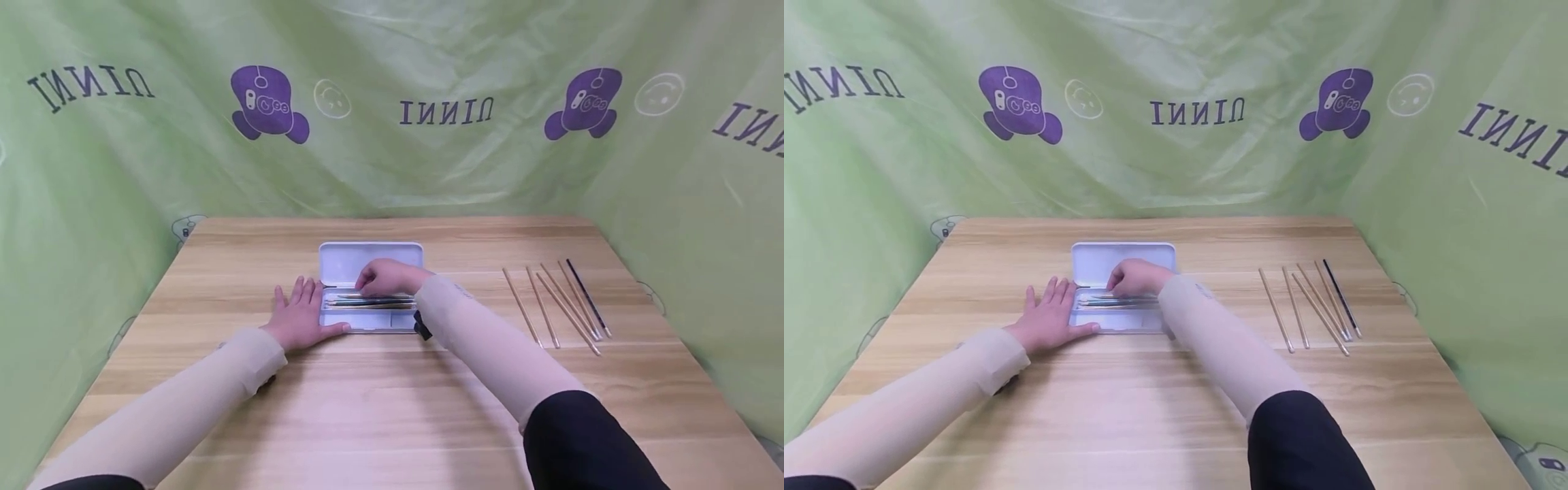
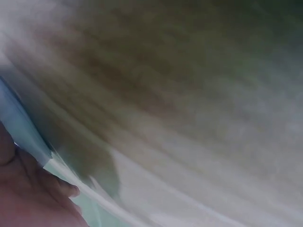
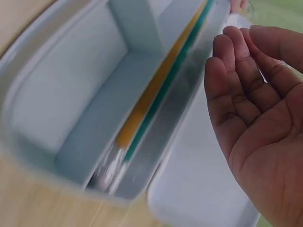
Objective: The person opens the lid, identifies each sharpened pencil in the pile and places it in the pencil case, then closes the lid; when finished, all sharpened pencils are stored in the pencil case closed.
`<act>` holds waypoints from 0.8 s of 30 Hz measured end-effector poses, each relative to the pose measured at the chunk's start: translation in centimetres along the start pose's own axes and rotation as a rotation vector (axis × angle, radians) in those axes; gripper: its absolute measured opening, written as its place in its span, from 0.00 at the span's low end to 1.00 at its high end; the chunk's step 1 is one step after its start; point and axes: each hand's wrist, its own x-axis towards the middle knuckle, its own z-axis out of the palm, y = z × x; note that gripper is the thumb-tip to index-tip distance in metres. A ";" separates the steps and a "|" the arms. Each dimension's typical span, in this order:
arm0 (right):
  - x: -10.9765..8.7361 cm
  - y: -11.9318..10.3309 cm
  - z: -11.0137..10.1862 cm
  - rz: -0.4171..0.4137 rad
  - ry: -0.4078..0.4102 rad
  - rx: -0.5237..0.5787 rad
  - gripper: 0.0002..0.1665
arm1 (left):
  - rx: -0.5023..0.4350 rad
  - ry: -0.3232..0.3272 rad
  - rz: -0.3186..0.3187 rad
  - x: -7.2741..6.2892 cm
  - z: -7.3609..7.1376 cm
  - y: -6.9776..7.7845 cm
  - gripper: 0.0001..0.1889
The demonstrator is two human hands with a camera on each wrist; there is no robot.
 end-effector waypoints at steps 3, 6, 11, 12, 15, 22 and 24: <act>-1.6 1.4 -0.7 0.042 0.050 0.065 0.13 | -0.080 -0.004 -0.007 0.4 0.2 -0.2 0.66; -3.5 3.3 -1.5 0.088 0.070 0.150 0.11 | -0.204 0.010 -0.021 0.9 -0.2 -0.4 0.62; -6.1 6.1 -2.0 0.227 0.053 0.270 0.07 | -0.465 0.085 -0.052 2.2 -2.9 -0.8 0.53; -6.2 6.7 -1.8 0.262 0.055 0.304 0.08 | -0.506 0.100 -0.056 2.5 -3.4 -0.9 0.52; -6.1 7.6 -0.5 0.348 0.067 0.400 0.09 | -0.574 0.111 -0.053 3.3 -4.8 -0.7 0.49; -5.9 8.1 1.0 0.401 0.137 0.459 0.08 | -0.600 0.146 0.010 4.1 -6.2 0.3 0.43; -5.9 8.0 0.9 0.402 0.161 0.432 0.07 | -0.607 0.174 0.021 3.8 -6.4 0.3 0.38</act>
